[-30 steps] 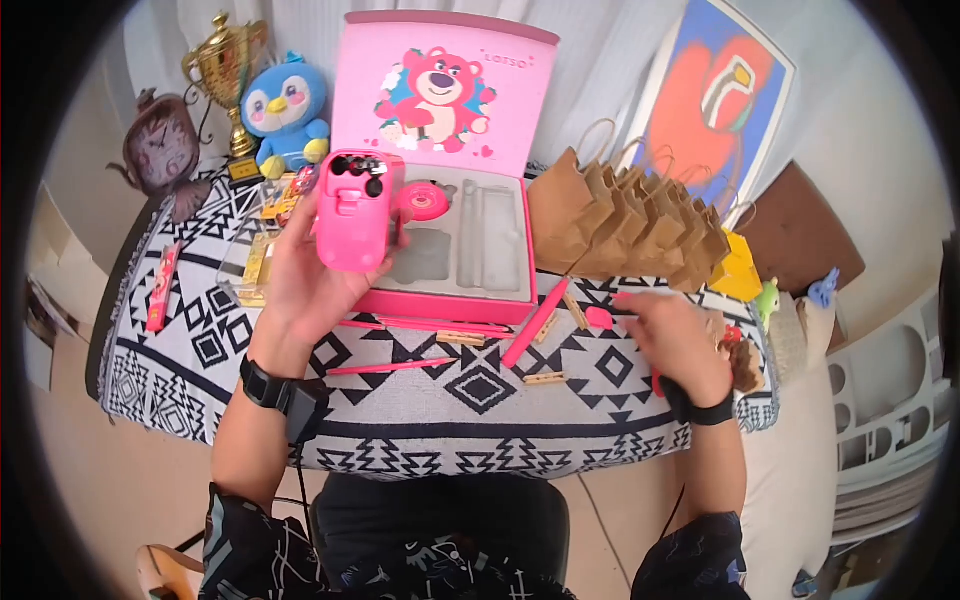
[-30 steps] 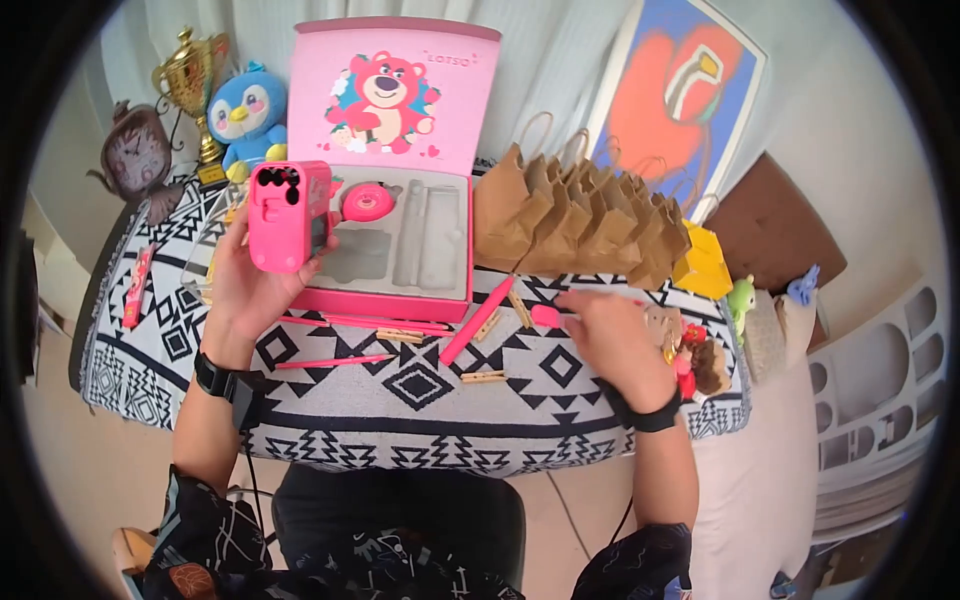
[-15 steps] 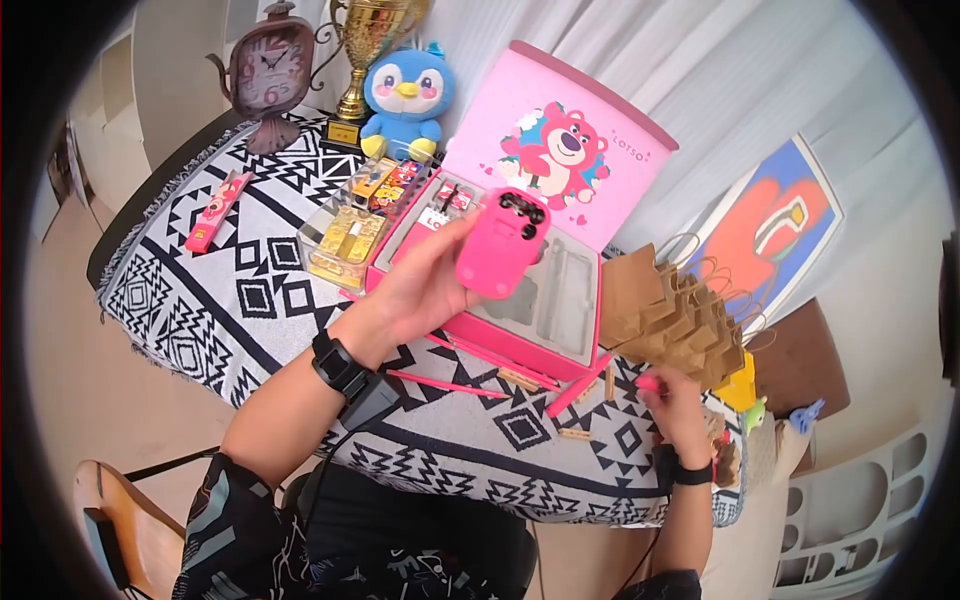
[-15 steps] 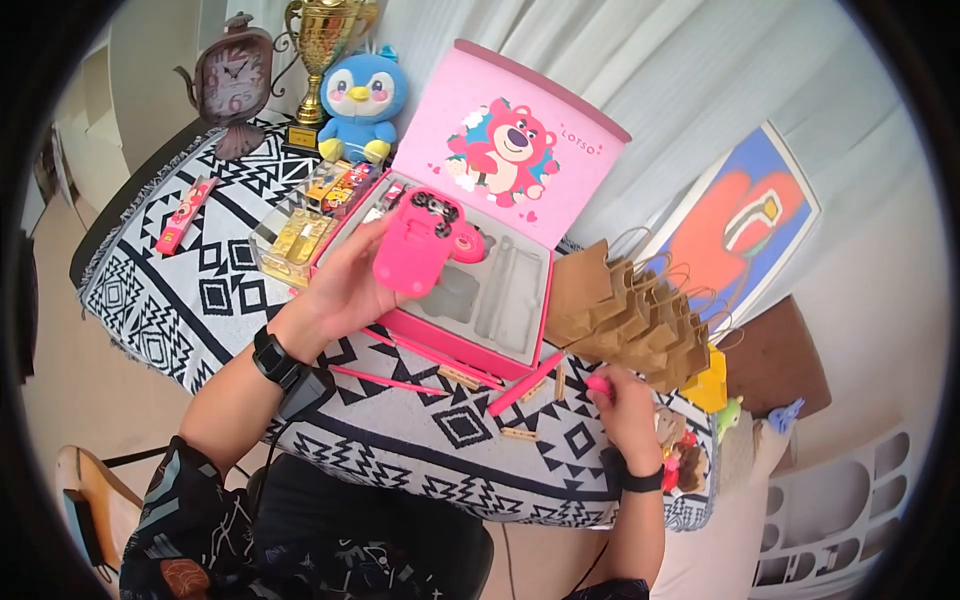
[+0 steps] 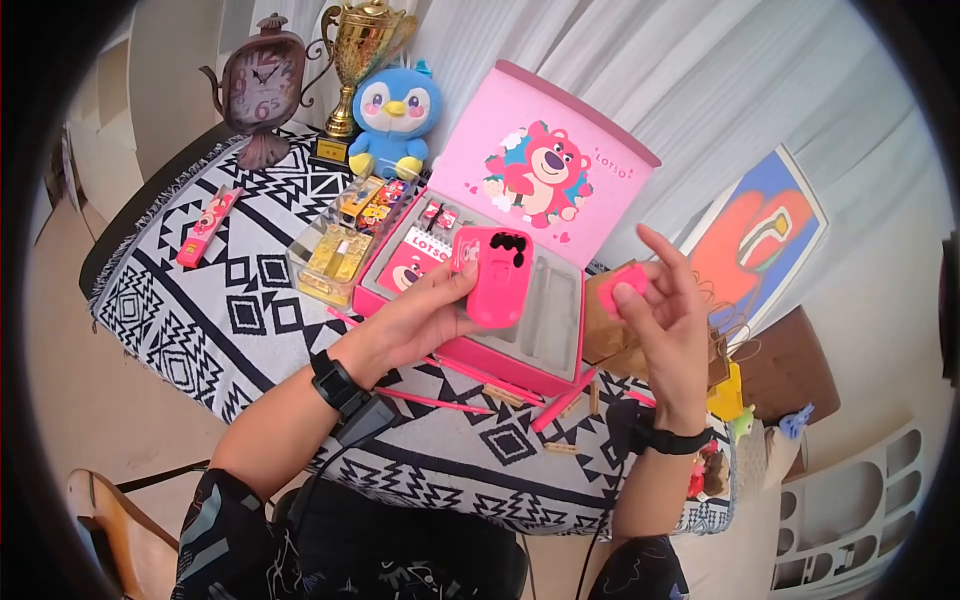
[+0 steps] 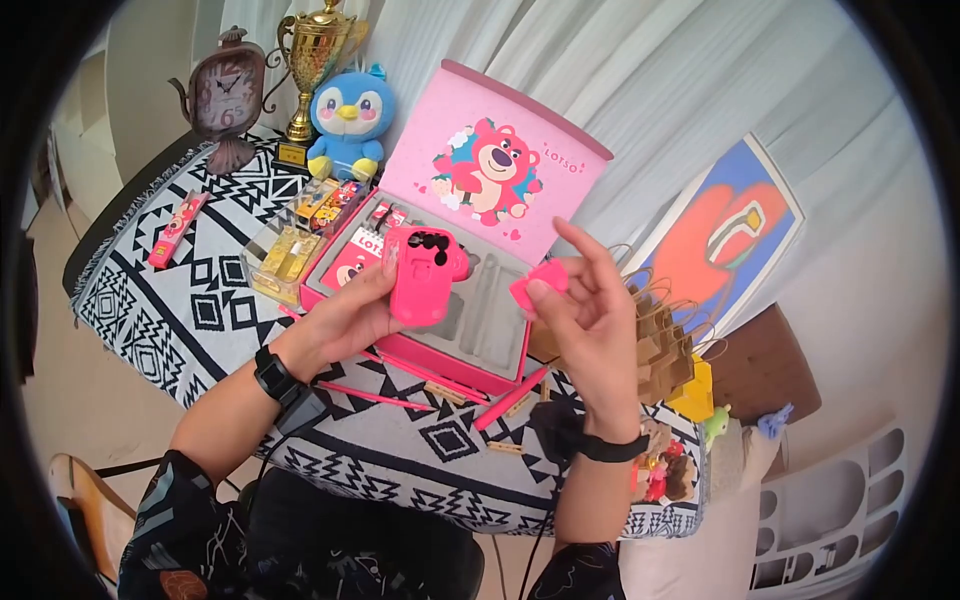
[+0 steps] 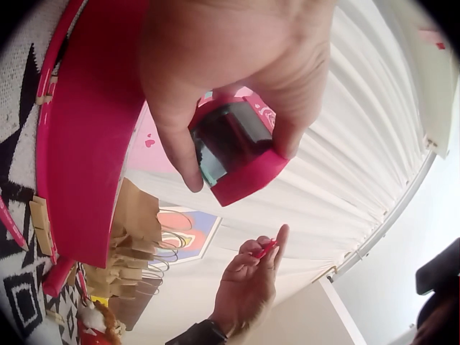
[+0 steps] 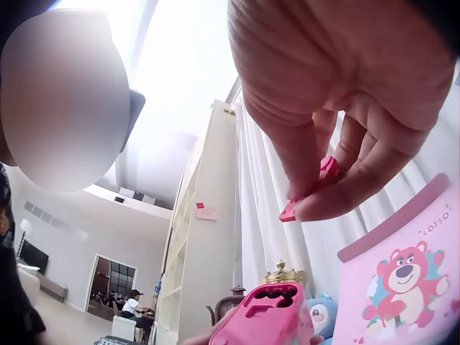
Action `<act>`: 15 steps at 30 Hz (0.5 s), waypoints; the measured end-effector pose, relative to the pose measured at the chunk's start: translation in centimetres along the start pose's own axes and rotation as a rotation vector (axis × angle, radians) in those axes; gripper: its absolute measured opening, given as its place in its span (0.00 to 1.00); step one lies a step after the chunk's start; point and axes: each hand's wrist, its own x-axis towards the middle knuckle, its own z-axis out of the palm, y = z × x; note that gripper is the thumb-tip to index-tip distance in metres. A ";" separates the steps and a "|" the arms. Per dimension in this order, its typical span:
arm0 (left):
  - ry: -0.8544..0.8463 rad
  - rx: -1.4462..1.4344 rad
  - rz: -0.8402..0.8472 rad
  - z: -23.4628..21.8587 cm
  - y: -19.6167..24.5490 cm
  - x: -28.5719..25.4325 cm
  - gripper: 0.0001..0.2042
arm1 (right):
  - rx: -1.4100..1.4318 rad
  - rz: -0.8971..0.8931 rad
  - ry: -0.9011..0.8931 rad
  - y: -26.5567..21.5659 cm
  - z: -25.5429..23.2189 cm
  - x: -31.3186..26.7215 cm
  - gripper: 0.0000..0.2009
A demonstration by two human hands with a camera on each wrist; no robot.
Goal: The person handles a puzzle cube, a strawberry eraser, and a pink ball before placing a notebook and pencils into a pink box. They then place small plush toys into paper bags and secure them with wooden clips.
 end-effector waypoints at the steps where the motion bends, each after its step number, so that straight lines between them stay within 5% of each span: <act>1: -0.032 -0.012 0.005 -0.2 -0.1 -0.1 0.31 | 0.003 -0.004 -0.004 0.1 0.3 0.5 0.24; 15: -0.054 0.039 0.112 -0.6 -0.6 0.0 0.35 | 0.194 -0.008 0.032 2.0 5.5 3.9 0.14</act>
